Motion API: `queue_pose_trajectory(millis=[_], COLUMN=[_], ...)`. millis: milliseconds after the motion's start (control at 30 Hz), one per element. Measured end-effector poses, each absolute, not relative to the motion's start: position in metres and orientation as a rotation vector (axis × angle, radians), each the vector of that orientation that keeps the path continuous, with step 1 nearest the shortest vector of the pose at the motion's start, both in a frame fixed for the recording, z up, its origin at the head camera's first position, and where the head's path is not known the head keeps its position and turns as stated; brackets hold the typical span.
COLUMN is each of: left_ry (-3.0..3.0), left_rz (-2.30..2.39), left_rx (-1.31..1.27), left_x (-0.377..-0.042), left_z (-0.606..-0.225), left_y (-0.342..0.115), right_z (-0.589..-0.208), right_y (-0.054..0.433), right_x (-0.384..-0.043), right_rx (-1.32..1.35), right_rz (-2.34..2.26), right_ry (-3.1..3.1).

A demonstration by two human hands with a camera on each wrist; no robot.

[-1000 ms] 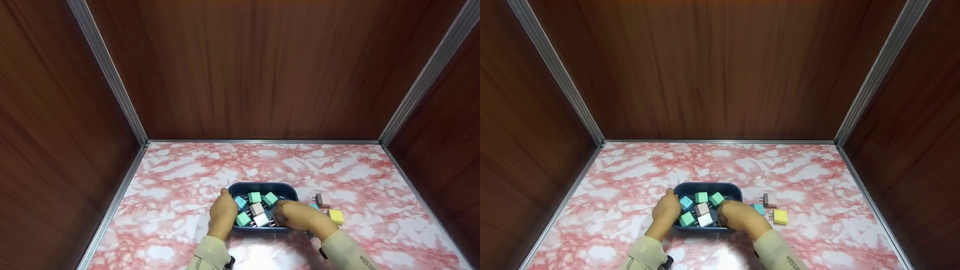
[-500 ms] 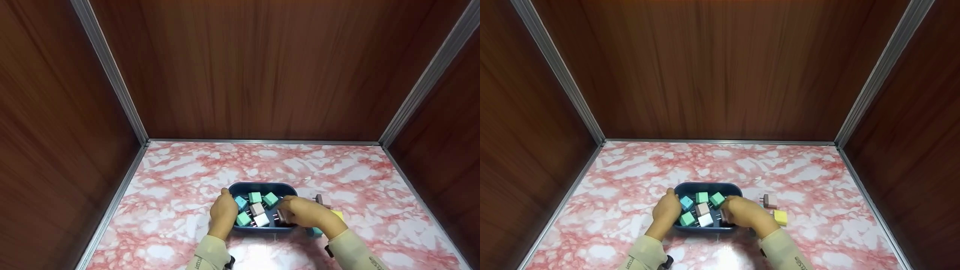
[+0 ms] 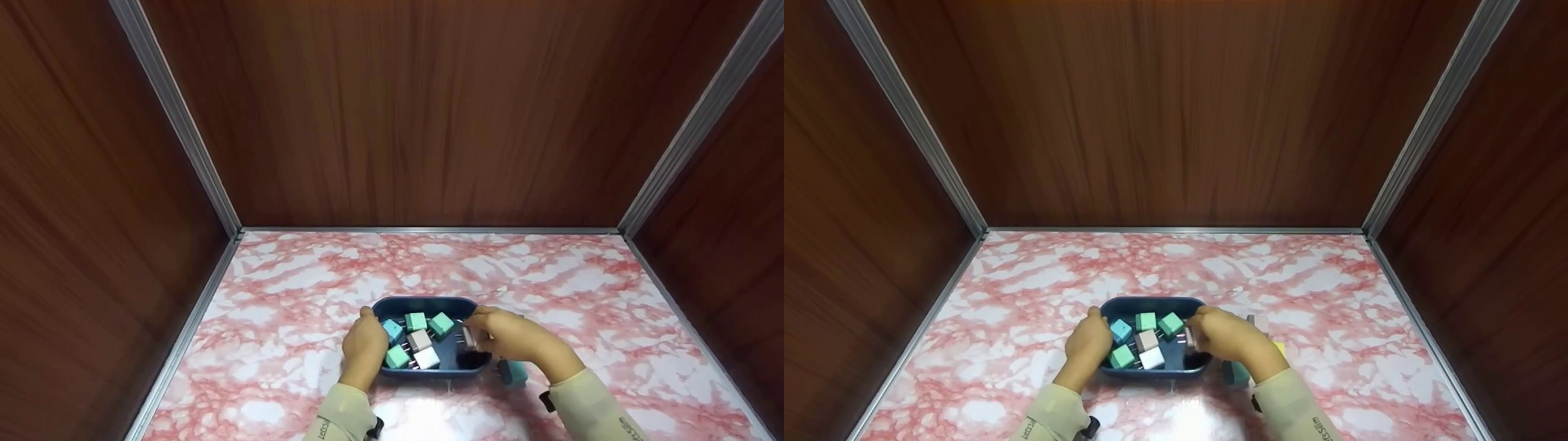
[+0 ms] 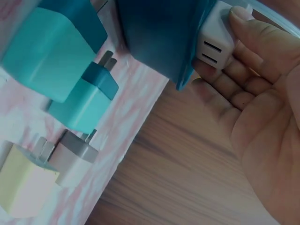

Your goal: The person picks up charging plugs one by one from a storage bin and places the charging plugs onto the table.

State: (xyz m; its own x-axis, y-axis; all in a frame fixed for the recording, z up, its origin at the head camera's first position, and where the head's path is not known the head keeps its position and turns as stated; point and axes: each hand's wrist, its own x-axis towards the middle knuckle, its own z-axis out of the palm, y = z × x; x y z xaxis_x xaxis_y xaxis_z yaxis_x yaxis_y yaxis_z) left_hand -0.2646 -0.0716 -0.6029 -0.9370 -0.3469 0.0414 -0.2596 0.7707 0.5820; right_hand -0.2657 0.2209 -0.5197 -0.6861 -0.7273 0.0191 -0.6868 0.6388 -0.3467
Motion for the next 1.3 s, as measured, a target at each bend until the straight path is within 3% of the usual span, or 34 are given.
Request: queue_pose_trajectory(millis=[667, 1300], left_ry=[-2.829, -2.842], left_rz=[-0.887, -0.882], left_rx=[0.503, 0.489], left_x=[-0.265, -0.264], left_z=[-0.601, -0.601], left_y=[-0.071, -0.071], right_z=[-0.507, -0.517], right_y=[0.239, 0.269], right_x=[-0.273, -0.283], right_rx=[-1.222, -0.978], right_rz=[-0.422, -0.392], right_ry=[2.843, 2.945])
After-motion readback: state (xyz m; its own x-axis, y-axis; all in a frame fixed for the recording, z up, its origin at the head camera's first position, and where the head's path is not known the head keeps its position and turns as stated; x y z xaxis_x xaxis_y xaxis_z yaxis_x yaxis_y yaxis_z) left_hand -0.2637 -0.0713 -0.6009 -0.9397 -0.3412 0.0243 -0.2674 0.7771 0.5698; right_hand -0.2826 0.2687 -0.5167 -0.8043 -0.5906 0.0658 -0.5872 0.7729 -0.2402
